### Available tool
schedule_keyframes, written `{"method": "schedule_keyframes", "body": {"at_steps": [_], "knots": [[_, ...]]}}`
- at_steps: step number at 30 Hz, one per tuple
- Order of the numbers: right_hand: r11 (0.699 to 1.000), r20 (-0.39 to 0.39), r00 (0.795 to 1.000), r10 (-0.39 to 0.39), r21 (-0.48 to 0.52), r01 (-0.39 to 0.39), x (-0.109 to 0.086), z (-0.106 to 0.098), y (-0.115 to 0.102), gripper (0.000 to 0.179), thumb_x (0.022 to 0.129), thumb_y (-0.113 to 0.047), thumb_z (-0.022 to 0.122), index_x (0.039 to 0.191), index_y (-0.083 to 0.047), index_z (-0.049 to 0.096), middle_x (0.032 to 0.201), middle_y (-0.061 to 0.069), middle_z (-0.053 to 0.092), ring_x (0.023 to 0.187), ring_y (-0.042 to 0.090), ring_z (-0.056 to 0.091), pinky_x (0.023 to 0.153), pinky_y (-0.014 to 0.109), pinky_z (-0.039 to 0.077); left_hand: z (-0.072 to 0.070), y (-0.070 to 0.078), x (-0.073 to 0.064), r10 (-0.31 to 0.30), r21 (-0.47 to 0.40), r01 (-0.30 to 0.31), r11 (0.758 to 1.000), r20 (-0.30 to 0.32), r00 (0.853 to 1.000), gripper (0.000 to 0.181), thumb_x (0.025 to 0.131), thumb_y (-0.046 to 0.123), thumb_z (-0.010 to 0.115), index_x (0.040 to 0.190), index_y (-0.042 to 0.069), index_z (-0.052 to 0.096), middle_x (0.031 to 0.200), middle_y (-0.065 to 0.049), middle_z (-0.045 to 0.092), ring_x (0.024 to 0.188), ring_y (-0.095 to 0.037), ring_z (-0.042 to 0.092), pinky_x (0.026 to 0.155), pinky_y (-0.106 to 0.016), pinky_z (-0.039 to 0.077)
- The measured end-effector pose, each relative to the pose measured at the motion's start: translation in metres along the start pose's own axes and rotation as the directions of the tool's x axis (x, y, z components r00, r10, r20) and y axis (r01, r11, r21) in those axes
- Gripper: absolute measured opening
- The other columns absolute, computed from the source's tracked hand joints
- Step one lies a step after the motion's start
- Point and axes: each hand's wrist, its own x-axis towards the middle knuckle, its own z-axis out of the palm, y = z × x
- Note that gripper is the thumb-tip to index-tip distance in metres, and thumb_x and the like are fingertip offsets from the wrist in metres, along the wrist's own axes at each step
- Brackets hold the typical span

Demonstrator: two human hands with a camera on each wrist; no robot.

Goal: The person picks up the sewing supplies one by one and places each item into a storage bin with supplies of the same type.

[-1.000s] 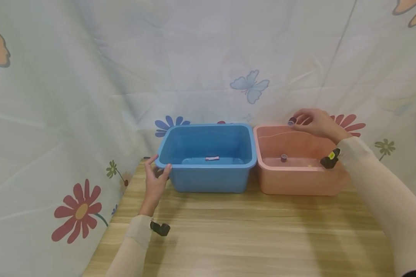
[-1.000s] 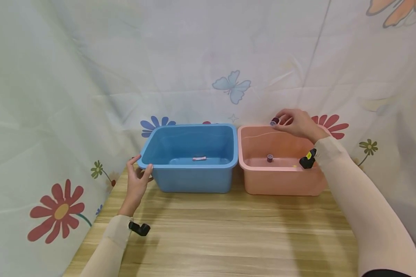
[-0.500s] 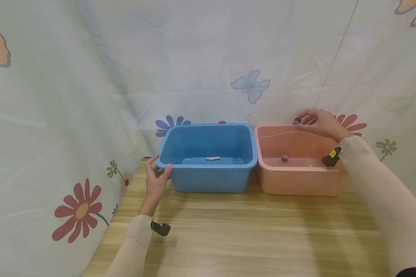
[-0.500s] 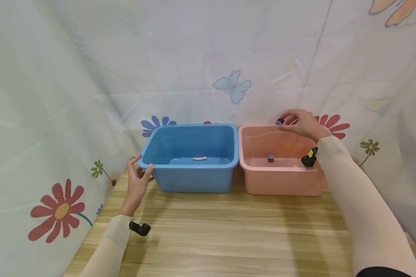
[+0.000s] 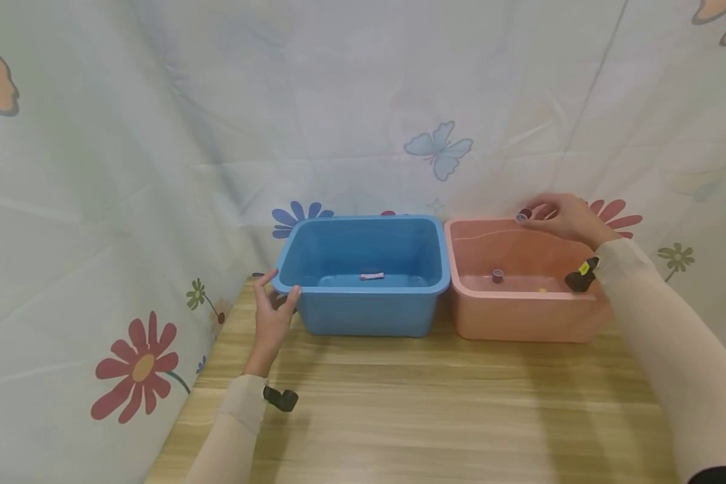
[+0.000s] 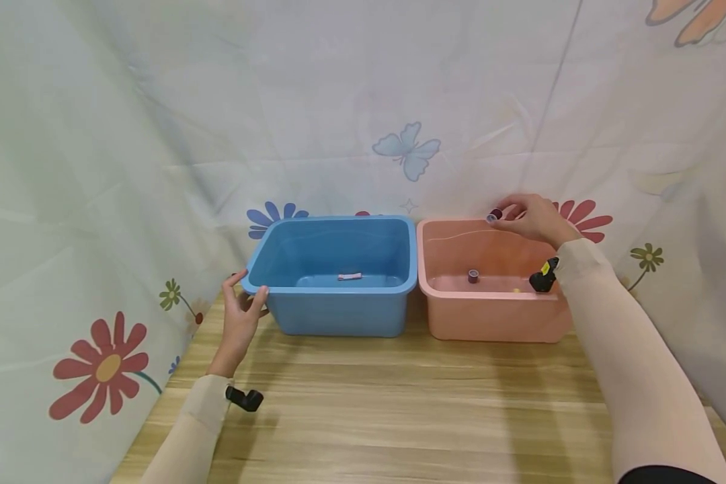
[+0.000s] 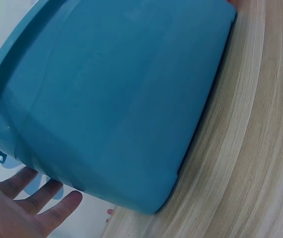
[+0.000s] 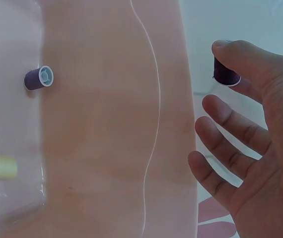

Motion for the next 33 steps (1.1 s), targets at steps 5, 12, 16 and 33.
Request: {"method": "schedule_keyframes", "body": {"at_steps": [5,12,16,33], "knots": [[0.998,0.031,0.998,0.055,0.019,-0.055,0.0,0.001,-0.001,0.063,0.089,-0.052,0.077,0.139,-0.016,0.062,0.12,0.019,0.066,0.108,0.037,0.062,0.09,0.056,0.052,0.0,0.0,0.0,0.001,0.005,-0.001,1.0,-0.005,1.0,0.071,0.097,0.046,0.07,0.153,0.033,0.028,0.151,-0.019,0.045,0.129,-0.035,0.054,0.101,-0.058,0.049],[0.998,0.038,0.998,0.058,0.0,-0.058,0.001,0.001,-0.001,0.063,0.086,-0.054,0.079,0.132,-0.012,0.066,0.116,0.022,0.067,0.104,0.038,0.063,0.082,0.049,0.055,0.0,0.0,0.0,0.004,0.007,-0.004,1.0,-0.006,1.0,0.071,0.098,0.044,0.069,0.154,0.031,0.026,0.152,-0.019,0.044,0.13,-0.037,0.054,0.101,-0.057,0.049],[0.999,0.037,0.998,0.051,-0.004,-0.051,0.002,0.001,0.002,0.06,0.087,-0.051,0.08,0.13,-0.013,0.066,0.114,0.02,0.067,0.103,0.038,0.063,0.079,0.044,0.054,0.0,-0.001,0.0,0.005,0.005,-0.005,1.0,-0.009,1.0,0.072,0.097,0.045,0.069,0.154,0.03,0.027,0.15,-0.019,0.046,0.129,-0.035,0.055,0.1,-0.058,0.049],[0.999,0.084,0.995,0.051,-0.012,-0.05,0.004,0.004,0.008,0.058,0.086,-0.052,0.08,0.126,-0.013,0.068,0.122,0.021,0.064,0.107,0.039,0.059,0.08,0.047,0.053,-0.001,0.002,0.0,-0.007,0.002,0.007,1.0,0.007,1.0,0.073,0.1,0.038,0.068,0.157,0.024,0.024,0.151,-0.02,0.046,0.13,-0.038,0.053,0.098,-0.052,0.049]]}}
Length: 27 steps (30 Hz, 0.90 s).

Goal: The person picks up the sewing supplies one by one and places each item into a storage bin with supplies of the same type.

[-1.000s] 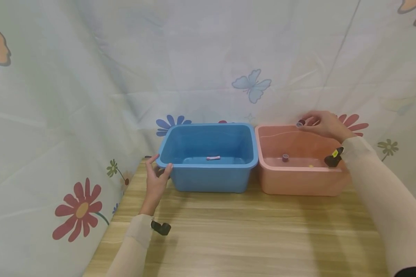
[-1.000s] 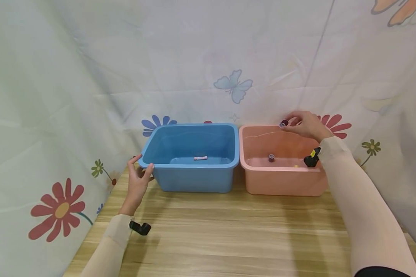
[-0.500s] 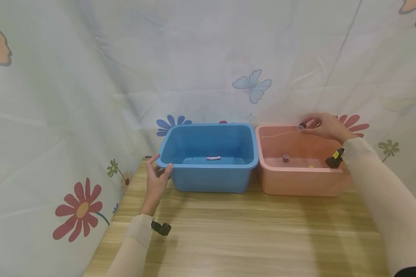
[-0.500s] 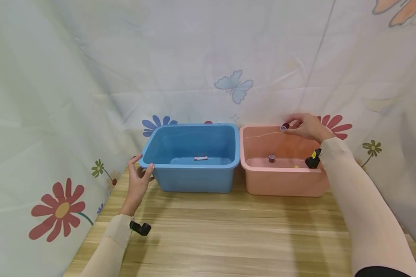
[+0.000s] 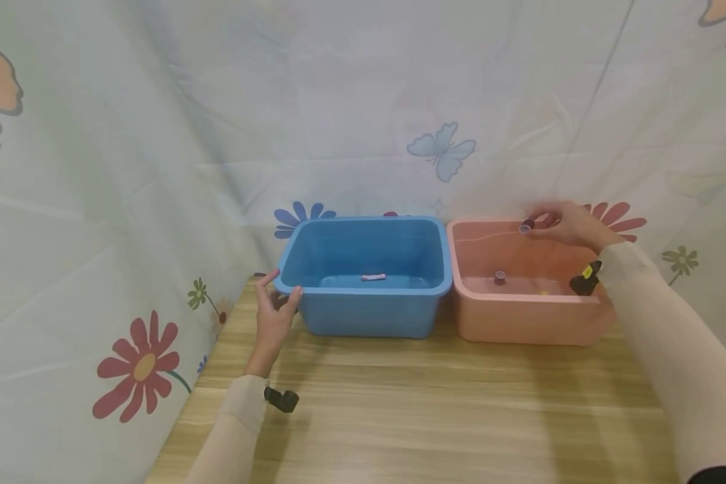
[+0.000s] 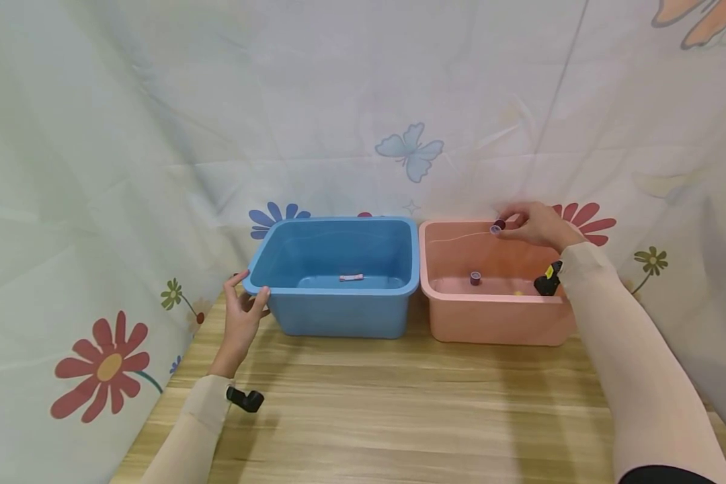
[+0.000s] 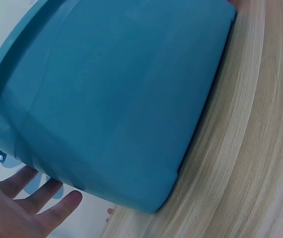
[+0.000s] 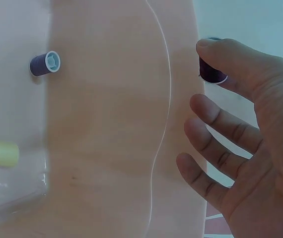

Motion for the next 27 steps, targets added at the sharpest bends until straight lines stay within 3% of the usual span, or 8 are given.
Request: {"method": "schedule_keyframes", "body": {"at_steps": [5,12,18,21,27], "knots": [[1.0,-0.01,1.0,-0.011,0.001,0.011,0.0,0.001,0.003,0.044,0.089,-0.042,0.081,0.12,-0.014,0.071,0.121,0.018,0.065,0.104,0.036,0.059,0.074,0.038,0.051,-0.001,0.01,-0.002,-0.035,0.012,0.035,0.999,0.02,0.999,0.073,0.101,0.033,0.066,0.158,0.022,0.022,0.152,-0.024,0.044,0.131,-0.036,0.053,0.094,-0.041,0.049],[1.0,-0.009,1.0,-0.02,0.016,0.02,0.002,0.003,0.006,0.04,0.089,-0.039,0.082,0.119,-0.014,0.072,0.123,0.018,0.064,0.106,0.037,0.061,0.076,0.041,0.053,0.002,0.035,-0.014,-0.028,0.017,0.027,0.999,0.031,0.999,0.073,0.101,0.031,0.065,0.158,0.014,0.021,0.151,-0.027,0.043,0.13,-0.037,0.053,0.095,-0.041,0.05],[0.998,-0.011,0.999,-0.053,0.032,0.054,0.001,0.005,0.009,0.042,0.088,-0.041,0.082,0.118,-0.013,0.072,0.125,0.014,0.065,0.108,0.038,0.062,0.082,0.047,0.055,0.002,0.035,-0.013,-0.023,0.007,0.023,1.0,0.03,0.999,0.074,0.101,0.031,0.065,0.158,0.013,0.021,0.151,-0.027,0.044,0.13,-0.038,0.053,0.088,-0.026,0.05],[0.994,0.012,0.997,-0.078,0.084,0.077,-0.003,0.005,0.009,0.043,0.09,-0.036,0.081,0.124,-0.013,0.07,0.124,0.013,0.067,0.114,0.038,0.062,0.093,0.056,0.052,0.001,0.034,-0.013,-0.023,0.006,0.023,1.0,0.032,0.999,0.074,0.101,0.031,0.066,0.158,0.013,0.021,0.15,-0.027,0.045,0.129,-0.037,0.054,0.087,-0.024,0.05],[0.99,0.044,0.997,-0.07,0.129,0.063,-0.007,0.005,0.01,0.049,0.091,-0.031,0.081,0.133,-0.012,0.065,0.127,0.014,0.067,0.119,0.037,0.061,0.099,0.058,0.048,0.001,0.033,-0.012,-0.033,0.005,0.033,0.999,0.034,0.999,0.074,0.101,0.031,0.066,0.157,0.014,0.022,0.149,-0.027,0.045,0.13,-0.036,0.054,0.088,-0.026,0.051]]}}
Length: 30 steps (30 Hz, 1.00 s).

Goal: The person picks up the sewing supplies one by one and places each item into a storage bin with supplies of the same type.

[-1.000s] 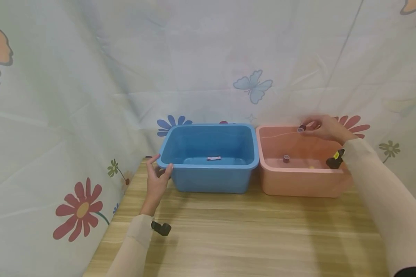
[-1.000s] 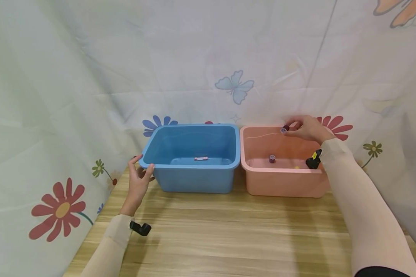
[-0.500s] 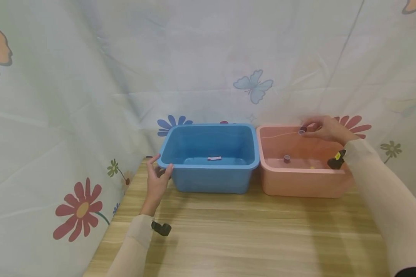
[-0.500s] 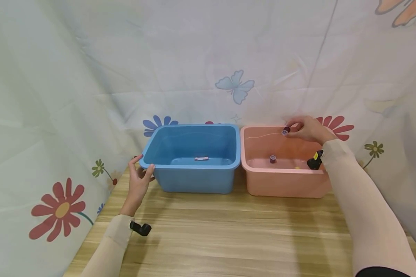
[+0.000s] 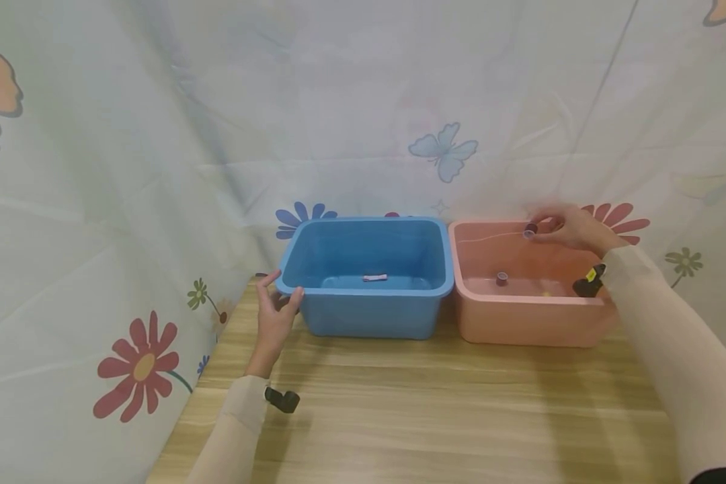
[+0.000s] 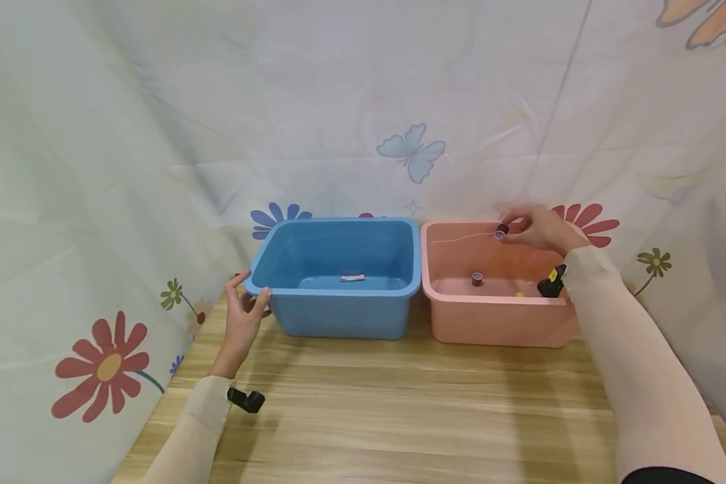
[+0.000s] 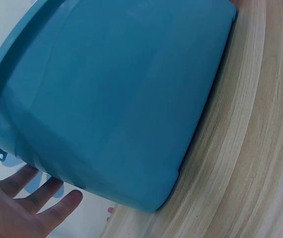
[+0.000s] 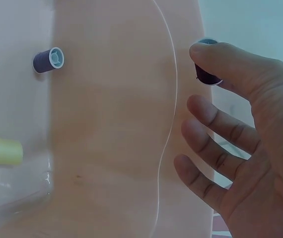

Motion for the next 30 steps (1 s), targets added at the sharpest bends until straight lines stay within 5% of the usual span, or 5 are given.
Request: {"method": "schedule_keyframes", "body": {"at_steps": [4,10,23,30], "knots": [[1.0,-0.004,1.0,0.011,-0.018,-0.011,-0.002,-0.001,-0.002,0.055,0.089,-0.036,0.082,0.135,-0.014,0.062,0.129,0.015,0.065,0.12,0.04,0.06,0.099,0.065,0.045,-0.002,-0.015,0.008,0.007,-0.011,-0.007,1.0,-0.003,1.0,0.073,0.1,0.031,0.067,0.157,0.017,0.022,0.149,-0.027,0.045,0.13,-0.039,0.053,0.087,-0.027,0.051],[0.999,-0.015,1.0,-0.002,-0.052,0.001,-0.003,-0.003,-0.003,0.056,0.089,-0.04,0.081,0.135,-0.013,0.062,0.125,0.016,0.066,0.115,0.039,0.062,0.094,0.06,0.048,-0.003,-0.033,0.014,0.019,-0.034,-0.02,0.999,-0.02,1.0,0.071,0.1,0.032,0.068,0.156,0.025,0.025,0.149,-0.023,0.047,0.129,-0.038,0.053,0.085,-0.024,0.052],[0.993,-0.017,0.998,0.059,-0.1,-0.061,0.004,-0.005,-0.009,0.068,0.089,-0.045,0.08,0.143,-0.012,0.056,0.127,0.022,0.061,0.108,0.037,0.061,0.086,0.05,0.054,-0.003,-0.018,0.008,-0.005,-0.016,0.005,1.0,0.007,1.0,0.074,0.101,0.029,0.067,0.157,0.015,0.022,0.15,-0.026,0.045,0.129,-0.037,0.055,0.092,-0.034,0.052],[0.991,-0.028,0.998,0.059,-0.121,-0.062,0.005,-0.005,-0.013,0.064,0.091,-0.041,0.079,0.142,-0.009,0.056,0.13,0.025,0.059,0.108,0.039,0.059,0.083,0.049,0.055,-0.003,-0.03,0.013,0.015,-0.02,-0.015,1.0,-0.011,1.0,0.073,0.1,0.032,0.068,0.157,0.024,0.023,0.152,-0.022,0.043,0.131,-0.038,0.053,0.097,-0.046,0.05]]}}
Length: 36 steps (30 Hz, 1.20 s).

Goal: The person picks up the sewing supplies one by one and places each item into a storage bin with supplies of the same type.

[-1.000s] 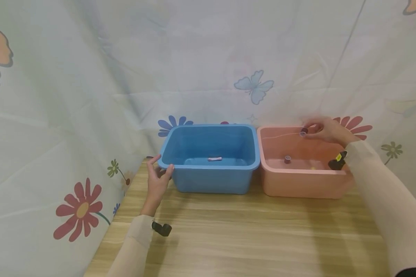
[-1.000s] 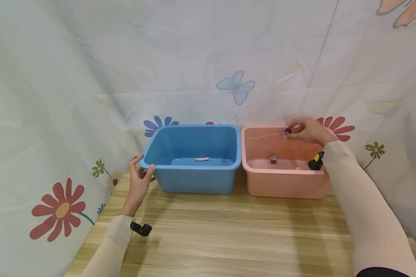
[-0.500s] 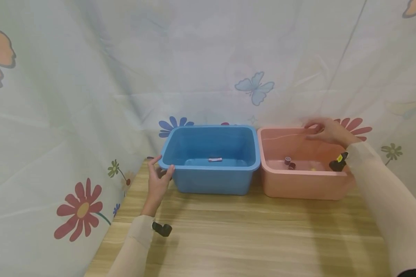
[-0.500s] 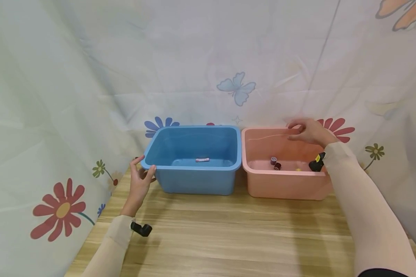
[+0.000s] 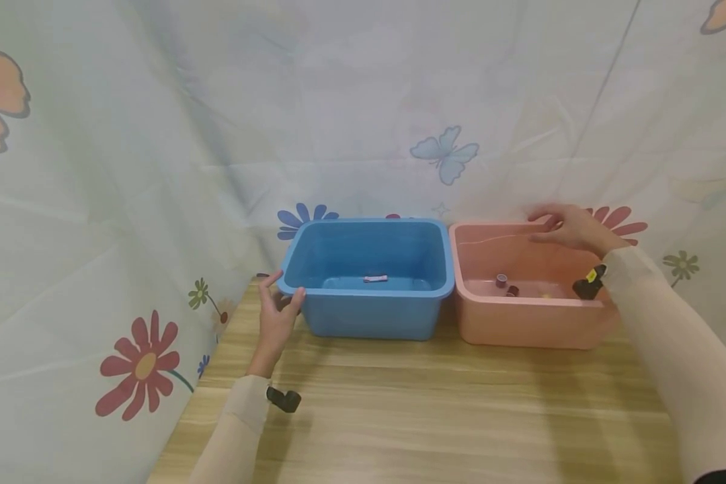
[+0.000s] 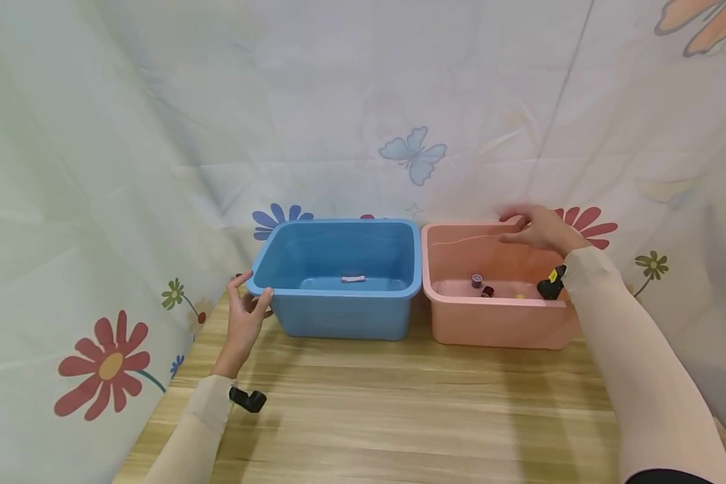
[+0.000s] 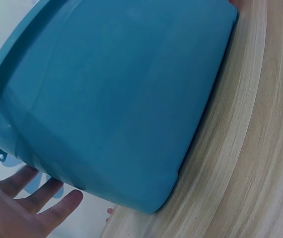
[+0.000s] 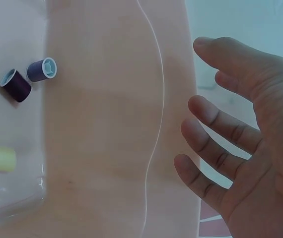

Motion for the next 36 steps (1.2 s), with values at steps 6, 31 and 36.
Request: {"method": "schedule_keyframes", "body": {"at_steps": [6,31,36], "knots": [[1.0,0.012,1.0,-0.005,0.013,0.005,-0.003,0.0,0.0,0.067,0.089,-0.043,0.08,0.143,-0.012,0.056,0.126,0.02,0.062,0.107,0.036,0.06,0.082,0.043,0.054,0.002,-0.005,0.002,0.029,0.004,-0.029,1.0,-0.012,0.999,0.072,0.098,0.037,0.07,0.155,0.026,0.027,0.15,-0.02,0.044,0.128,-0.037,0.055,0.097,-0.05,0.051],[0.999,0.001,0.999,-0.038,0.003,0.038,-0.006,-0.004,-0.006,0.069,0.089,-0.044,0.08,0.145,-0.012,0.054,0.125,0.022,0.063,0.108,0.037,0.061,0.082,0.047,0.055,0.008,-0.003,0.005,0.03,-0.001,-0.03,1.0,-0.037,0.999,0.071,0.097,0.04,0.071,0.153,0.027,0.029,0.15,-0.021,0.046,0.127,-0.037,0.056,0.1,-0.059,0.049],[0.999,0.005,0.999,-0.036,0.004,0.036,-0.007,-0.004,-0.008,0.07,0.089,-0.046,0.08,0.144,-0.012,0.055,0.123,0.021,0.064,0.109,0.038,0.062,0.084,0.05,0.055,0.009,-0.001,0.004,0.029,-0.004,-0.029,1.0,-0.038,0.999,0.072,0.096,0.04,0.072,0.153,0.027,0.03,0.149,-0.021,0.046,0.127,-0.036,0.056,0.1,-0.058,0.049]]}}
